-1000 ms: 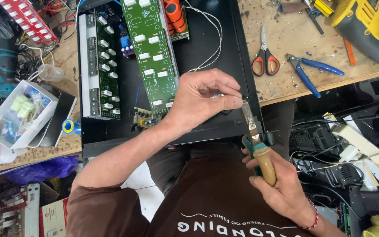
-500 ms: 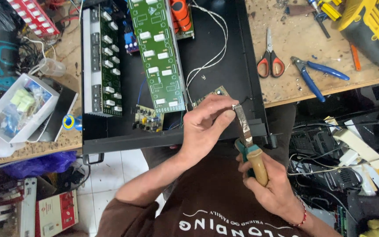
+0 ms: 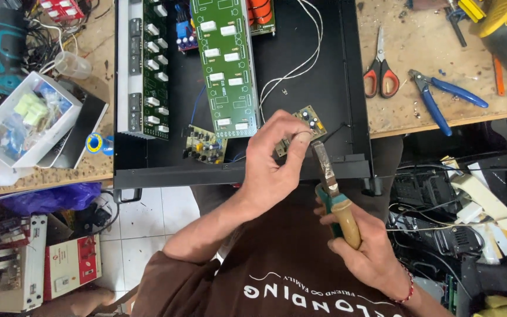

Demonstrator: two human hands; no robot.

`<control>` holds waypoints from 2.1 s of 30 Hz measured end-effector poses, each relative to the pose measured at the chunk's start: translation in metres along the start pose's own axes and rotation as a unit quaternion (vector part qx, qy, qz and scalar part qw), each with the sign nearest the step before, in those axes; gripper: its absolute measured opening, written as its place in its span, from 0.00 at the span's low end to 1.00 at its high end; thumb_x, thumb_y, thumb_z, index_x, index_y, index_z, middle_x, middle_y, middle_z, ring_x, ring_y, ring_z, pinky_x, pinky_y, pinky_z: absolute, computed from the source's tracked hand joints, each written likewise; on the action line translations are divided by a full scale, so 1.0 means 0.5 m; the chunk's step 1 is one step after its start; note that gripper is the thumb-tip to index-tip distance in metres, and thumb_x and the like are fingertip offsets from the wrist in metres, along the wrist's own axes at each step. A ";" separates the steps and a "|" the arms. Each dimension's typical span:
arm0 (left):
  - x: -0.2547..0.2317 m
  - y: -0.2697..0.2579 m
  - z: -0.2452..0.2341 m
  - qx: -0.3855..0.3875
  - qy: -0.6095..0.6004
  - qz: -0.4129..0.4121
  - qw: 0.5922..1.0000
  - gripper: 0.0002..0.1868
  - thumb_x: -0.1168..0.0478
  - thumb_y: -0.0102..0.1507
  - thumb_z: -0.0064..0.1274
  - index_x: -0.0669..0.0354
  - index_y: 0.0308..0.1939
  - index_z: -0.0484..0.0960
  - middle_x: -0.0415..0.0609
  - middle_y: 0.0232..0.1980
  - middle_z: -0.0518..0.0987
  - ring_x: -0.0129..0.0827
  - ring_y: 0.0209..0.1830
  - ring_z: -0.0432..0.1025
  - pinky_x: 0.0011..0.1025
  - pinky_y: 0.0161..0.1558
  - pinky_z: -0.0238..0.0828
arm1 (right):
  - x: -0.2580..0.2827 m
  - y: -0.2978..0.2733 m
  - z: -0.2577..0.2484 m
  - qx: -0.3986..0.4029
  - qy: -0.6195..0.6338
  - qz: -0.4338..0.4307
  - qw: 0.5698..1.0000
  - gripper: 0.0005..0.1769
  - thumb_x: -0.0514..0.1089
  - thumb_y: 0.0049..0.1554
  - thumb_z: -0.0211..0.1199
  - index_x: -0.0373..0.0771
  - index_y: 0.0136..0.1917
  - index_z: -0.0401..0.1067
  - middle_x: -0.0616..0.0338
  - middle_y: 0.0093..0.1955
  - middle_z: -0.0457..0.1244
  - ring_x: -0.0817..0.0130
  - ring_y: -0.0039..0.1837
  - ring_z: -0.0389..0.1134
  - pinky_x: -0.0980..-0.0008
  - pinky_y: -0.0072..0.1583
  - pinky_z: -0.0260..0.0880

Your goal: The person uses a soldering iron and pliers to work on a small circuit board, applying heat to solder joints and manipulating wires. They repeatedly switch between the soldering iron and pliers to adjust components and wires on the board.

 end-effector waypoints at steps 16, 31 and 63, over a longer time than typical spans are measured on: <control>-0.035 0.117 -0.100 0.568 0.281 -0.040 0.773 0.16 0.70 0.62 0.43 0.56 0.19 0.61 0.44 0.22 0.65 0.35 0.30 0.64 0.36 0.37 0.63 | -0.018 -0.019 -0.037 0.111 -0.091 -0.060 0.988 0.19 0.35 0.48 0.63 0.29 0.54 0.74 0.41 0.61 0.68 0.45 0.65 0.71 0.51 0.66 0.72; -0.023 0.138 -0.086 0.649 0.348 -0.020 0.676 0.16 0.68 0.58 0.42 0.59 0.18 0.55 0.45 0.21 0.58 0.36 0.37 0.60 0.41 0.26 0.53 | -0.013 -0.004 -0.024 0.149 -0.047 -0.036 0.987 0.14 0.35 0.47 0.63 0.31 0.49 0.75 0.45 0.58 0.69 0.50 0.62 0.72 0.54 0.65 0.72; 0.009 0.080 -0.117 0.474 0.142 0.089 0.865 0.08 0.75 0.69 0.43 0.65 0.33 0.69 0.51 0.36 0.69 0.40 0.28 0.65 0.41 0.36 0.66 | 0.003 0.012 0.023 0.039 -0.077 -0.098 0.991 0.09 0.26 0.47 0.53 0.30 0.41 0.71 0.42 0.50 0.67 0.53 0.52 0.73 0.63 0.55 0.77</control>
Point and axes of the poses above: each hand's wrist, its own y-axis towards the middle knuckle, its own z-axis out of the palm, x = y × z, the point moved 1 cm from there along y, towards the middle knuckle
